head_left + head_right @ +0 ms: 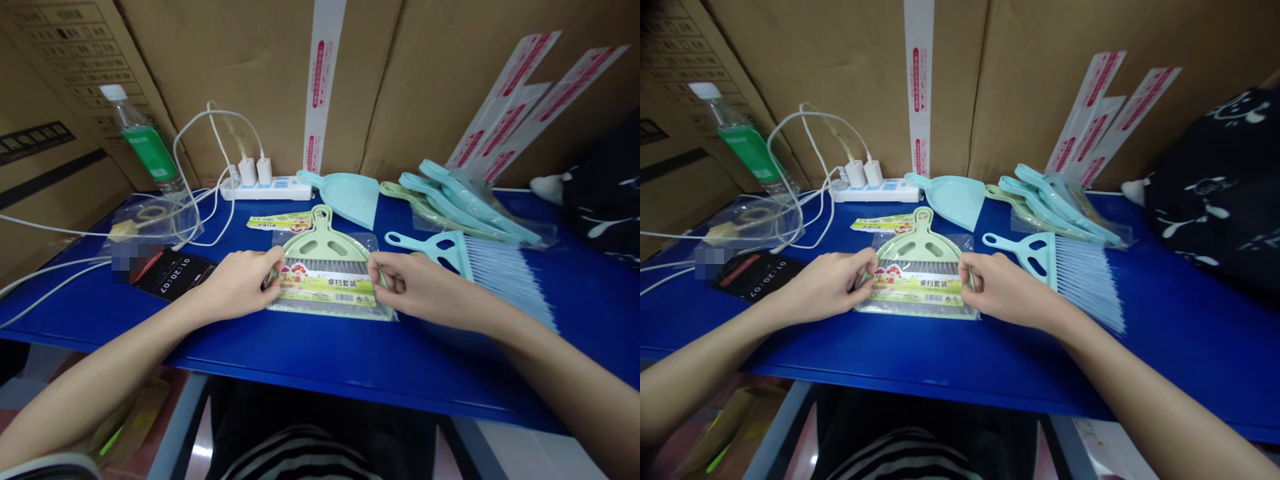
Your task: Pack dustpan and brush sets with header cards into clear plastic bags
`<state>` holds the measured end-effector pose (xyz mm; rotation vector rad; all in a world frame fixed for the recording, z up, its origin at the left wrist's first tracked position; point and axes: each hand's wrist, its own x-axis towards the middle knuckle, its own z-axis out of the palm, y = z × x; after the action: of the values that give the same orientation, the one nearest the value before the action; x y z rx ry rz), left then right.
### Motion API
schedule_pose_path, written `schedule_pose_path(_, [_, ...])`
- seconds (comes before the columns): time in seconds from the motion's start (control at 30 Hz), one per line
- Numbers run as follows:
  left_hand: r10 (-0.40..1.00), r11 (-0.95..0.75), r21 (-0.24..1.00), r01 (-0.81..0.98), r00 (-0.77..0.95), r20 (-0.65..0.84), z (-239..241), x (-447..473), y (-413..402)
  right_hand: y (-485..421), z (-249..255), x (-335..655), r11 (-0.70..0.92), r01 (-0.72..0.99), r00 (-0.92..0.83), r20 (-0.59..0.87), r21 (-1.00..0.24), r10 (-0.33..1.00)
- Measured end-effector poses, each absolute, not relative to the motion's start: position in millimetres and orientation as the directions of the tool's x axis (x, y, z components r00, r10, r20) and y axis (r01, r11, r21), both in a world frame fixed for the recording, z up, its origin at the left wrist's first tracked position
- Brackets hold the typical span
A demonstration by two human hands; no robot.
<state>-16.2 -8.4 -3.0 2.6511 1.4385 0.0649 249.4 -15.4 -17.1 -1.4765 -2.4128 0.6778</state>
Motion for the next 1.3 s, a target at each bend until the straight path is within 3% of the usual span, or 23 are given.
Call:
schedule_pose_path(0.17, [0.835,-0.529,0.219,0.82,0.549,-0.037,-2,-17,-7,-17,-15,248,0.382,0.78,-0.465,-0.051,-0.495,0.884])
schedule_pose_path(0.33, [0.837,-0.532,0.224,0.816,0.547,-0.005,-2,-17,-7,-17,-15,249,0.424,0.756,-0.497,-0.016,-0.499,0.868])
schedule_pose_path(0.6, [0.855,-0.514,0.074,0.855,0.517,-0.035,0,-12,-9,-17,-12,247,0.388,0.776,-0.487,-0.082,-0.498,0.87])
schedule_pose_path(0.87, [0.833,-0.553,-0.008,0.833,0.553,0.032,-3,-13,-11,-18,-16,248,0.526,0.746,-0.515,0.146,-0.407,0.844])
schedule_pose_path(0.97, [0.761,-0.628,-0.045,0.777,0.625,0.173,-6,-14,-13,-20,-18,246,0.614,0.704,-0.556,0.26,-0.356,0.789])
schedule_pose_path(1.1, [0.526,-0.802,-0.099,0.59,0.775,0.35,-8,-12,-16,-25,-18,242,0.727,0.599,-0.646,0.334,-0.336,0.687])
schedule_pose_path(1.2, [0.404,-0.876,-0.137,0.463,0.858,0.316,-12,-10,-17,-27,-19,238,0.782,0.538,-0.725,0.302,-0.314,0.619])
schedule_pose_path(1.3, [0.409,-0.887,-0.141,0.44,0.89,0.201,-15,-7,-18,-27,-21,235,0.804,0.545,-0.766,0.25,-0.237,0.592])
